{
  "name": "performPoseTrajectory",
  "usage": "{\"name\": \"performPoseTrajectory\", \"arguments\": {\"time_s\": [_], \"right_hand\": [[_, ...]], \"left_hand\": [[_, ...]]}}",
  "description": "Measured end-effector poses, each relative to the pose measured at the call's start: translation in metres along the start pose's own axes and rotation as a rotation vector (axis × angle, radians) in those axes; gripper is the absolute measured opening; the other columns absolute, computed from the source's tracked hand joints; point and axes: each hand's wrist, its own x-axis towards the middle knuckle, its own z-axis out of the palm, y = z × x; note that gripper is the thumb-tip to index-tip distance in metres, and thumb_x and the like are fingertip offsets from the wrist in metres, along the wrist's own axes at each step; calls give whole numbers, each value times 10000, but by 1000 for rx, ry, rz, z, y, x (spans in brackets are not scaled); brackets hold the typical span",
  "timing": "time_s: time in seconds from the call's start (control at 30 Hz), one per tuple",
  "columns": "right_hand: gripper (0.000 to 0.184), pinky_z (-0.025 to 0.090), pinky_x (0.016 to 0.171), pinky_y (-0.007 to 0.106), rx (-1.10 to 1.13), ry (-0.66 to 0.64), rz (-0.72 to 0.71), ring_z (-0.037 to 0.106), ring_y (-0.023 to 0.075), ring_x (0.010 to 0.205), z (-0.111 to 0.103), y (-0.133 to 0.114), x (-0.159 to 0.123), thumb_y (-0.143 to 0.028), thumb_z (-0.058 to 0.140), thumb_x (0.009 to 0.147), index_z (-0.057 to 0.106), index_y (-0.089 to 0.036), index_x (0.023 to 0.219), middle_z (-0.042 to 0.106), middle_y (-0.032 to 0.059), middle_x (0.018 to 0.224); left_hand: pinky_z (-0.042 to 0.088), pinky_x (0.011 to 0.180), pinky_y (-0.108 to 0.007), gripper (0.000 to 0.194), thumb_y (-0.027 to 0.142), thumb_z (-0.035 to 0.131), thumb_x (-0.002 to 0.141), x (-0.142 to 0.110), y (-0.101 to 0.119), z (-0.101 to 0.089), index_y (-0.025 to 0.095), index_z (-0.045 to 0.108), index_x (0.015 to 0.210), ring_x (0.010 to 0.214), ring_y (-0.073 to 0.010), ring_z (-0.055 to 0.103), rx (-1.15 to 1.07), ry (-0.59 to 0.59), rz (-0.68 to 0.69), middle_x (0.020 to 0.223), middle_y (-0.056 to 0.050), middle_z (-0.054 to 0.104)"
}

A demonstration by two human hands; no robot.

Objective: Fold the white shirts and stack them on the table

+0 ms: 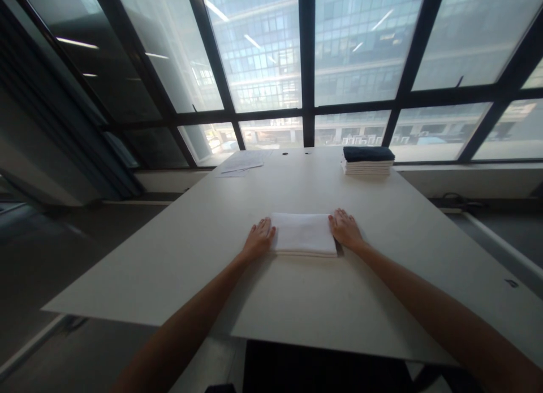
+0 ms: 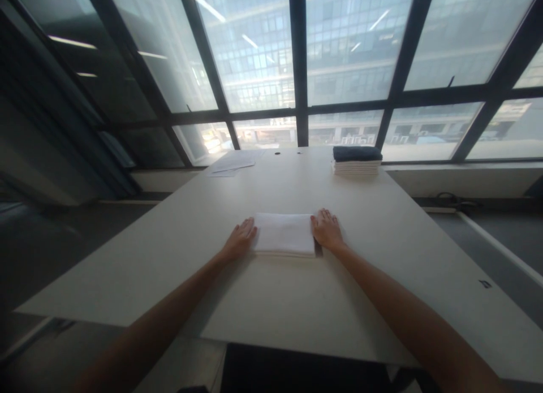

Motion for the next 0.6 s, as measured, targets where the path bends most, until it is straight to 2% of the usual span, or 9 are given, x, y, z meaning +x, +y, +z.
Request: {"name": "performPoseTrajectory", "arguments": {"time_s": [0.13, 0.23, 0.3, 0.4, 0.5, 0.6], "right_hand": [[582, 378, 1161, 438, 249, 173, 59, 527, 283, 1371, -2, 13, 5, -346, 243, 1025, 599, -55, 1383, 590, 225, 1440], [548, 446, 1097, 450, 429, 315, 10, 626, 295, 1226, -4, 11, 4, -369, 297, 988, 686, -79, 1243, 689, 211, 1289], [498, 474, 1051, 455, 488, 376, -44, 659, 294, 1138, -5, 6, 2, -381, 337, 974, 719, -109, 1144, 727, 193, 1190], [427, 496, 985, 443, 551, 433, -96, 672, 278, 1047, -6, -3, -2, -383, 365, 974, 725, -160, 1033, 747, 155, 1080], [396, 501, 937, 436, 619, 480, -83, 673, 269, 991, -7, -7, -2, -387, 375, 971, 711, -176, 969, 745, 139, 1020], [374, 513, 849, 407, 715, 521, -45, 670, 250, 905, -13, -10, -2, -391, 390, 958, 696, -178, 936, 737, 118, 954]], "left_hand": [[463, 1107, -397, 496, 324, 280, 1041, 9, -18, -14, 127, 600, 1365, 1278, -231, 623, -243, 170, -73, 1371, -155, 662], [555, 980, -405, 436, 379, 403, 1006, 9, -24, -32, 144, 674, 1253, 1088, -239, 707, -334, 246, -30, 1245, -139, 718], [565, 967, -426, 431, 448, 511, 982, 2, -20, -41, 177, 676, 1273, 1100, -250, 693, -296, 216, 123, 1269, -127, 698], [465, 1115, -484, 532, 507, 660, 932, -13, -1, -42, 261, 611, 1401, 1305, -282, 574, -122, 103, 433, 1402, -106, 622], [360, 1203, -520, 666, 528, 703, 912, -25, 24, -27, 304, 502, 1507, 1444, -303, 446, 61, -16, 631, 1542, -103, 512], [361, 1211, -519, 608, 486, 668, 949, -27, 43, -6, 278, 510, 1498, 1474, -302, 418, 182, -18, 721, 1580, -109, 468]]}}
